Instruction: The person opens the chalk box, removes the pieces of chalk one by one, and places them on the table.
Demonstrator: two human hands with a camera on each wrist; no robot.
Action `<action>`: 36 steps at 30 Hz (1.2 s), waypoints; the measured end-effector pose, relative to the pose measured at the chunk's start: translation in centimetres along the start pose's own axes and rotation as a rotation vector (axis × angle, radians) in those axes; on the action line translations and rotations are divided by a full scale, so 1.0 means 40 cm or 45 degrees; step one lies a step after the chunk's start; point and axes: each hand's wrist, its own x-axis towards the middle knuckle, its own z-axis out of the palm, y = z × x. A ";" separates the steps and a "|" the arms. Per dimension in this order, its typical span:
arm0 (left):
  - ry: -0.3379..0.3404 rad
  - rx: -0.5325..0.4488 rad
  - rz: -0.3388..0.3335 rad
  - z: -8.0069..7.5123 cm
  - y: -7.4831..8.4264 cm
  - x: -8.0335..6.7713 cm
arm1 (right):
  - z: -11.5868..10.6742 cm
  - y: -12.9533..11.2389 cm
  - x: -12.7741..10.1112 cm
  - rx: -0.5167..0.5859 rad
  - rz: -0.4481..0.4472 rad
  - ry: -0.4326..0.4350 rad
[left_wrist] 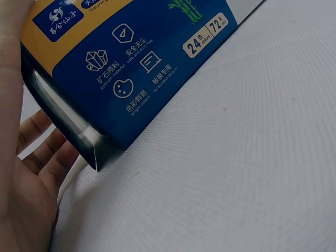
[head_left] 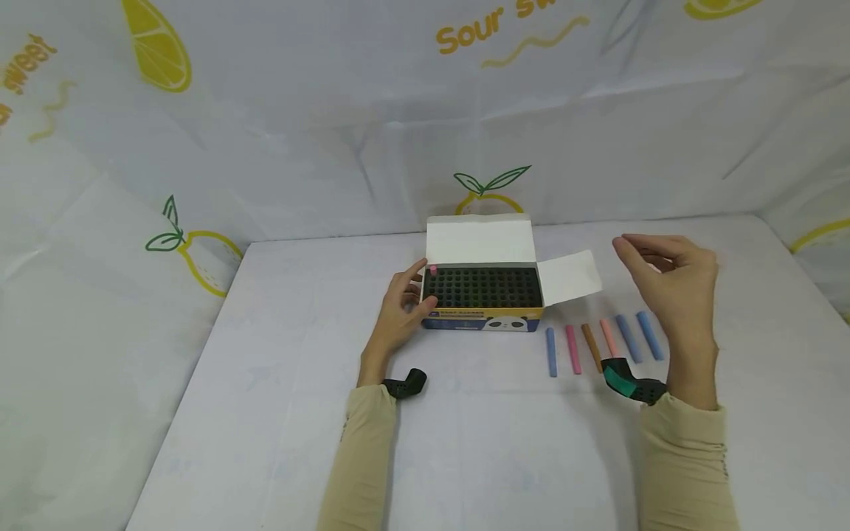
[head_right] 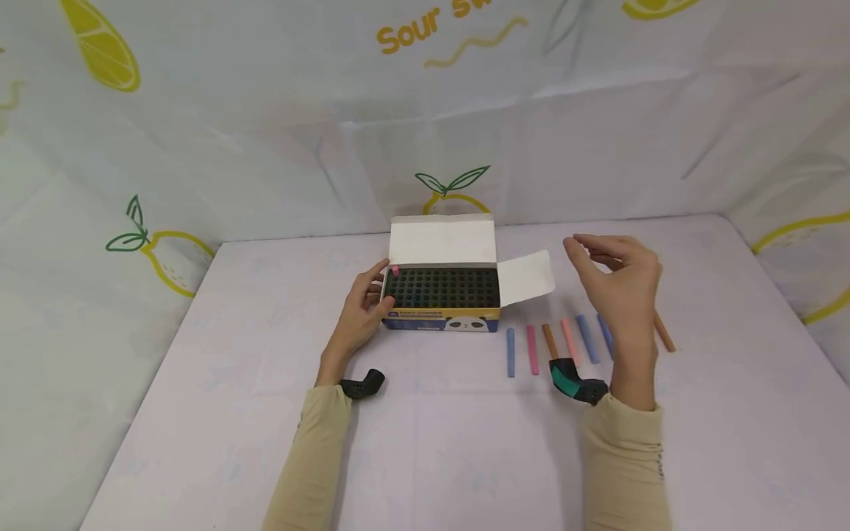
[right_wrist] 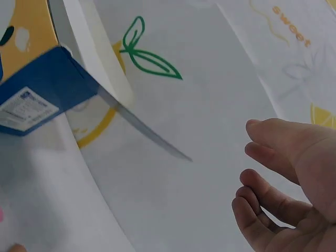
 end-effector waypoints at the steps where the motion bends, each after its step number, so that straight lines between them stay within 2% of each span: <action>1: -0.002 0.001 0.003 0.001 0.000 0.000 | 0.009 -0.005 -0.003 0.013 -0.029 -0.022; 5: -0.006 0.013 0.009 0.003 0.002 0.001 | 0.047 -0.023 -0.011 0.026 -0.160 -0.107; 11: -0.006 0.009 0.014 0.003 0.005 0.002 | 0.097 -0.056 -0.022 -0.010 -0.240 -0.183; 20: -0.011 0.015 0.007 0.004 0.003 0.002 | 0.174 -0.083 -0.033 -0.063 -0.270 -0.279; 36: 0.007 0.010 0.021 0.002 -0.002 0.003 | 0.352 -0.086 -0.052 -0.040 -0.268 -0.520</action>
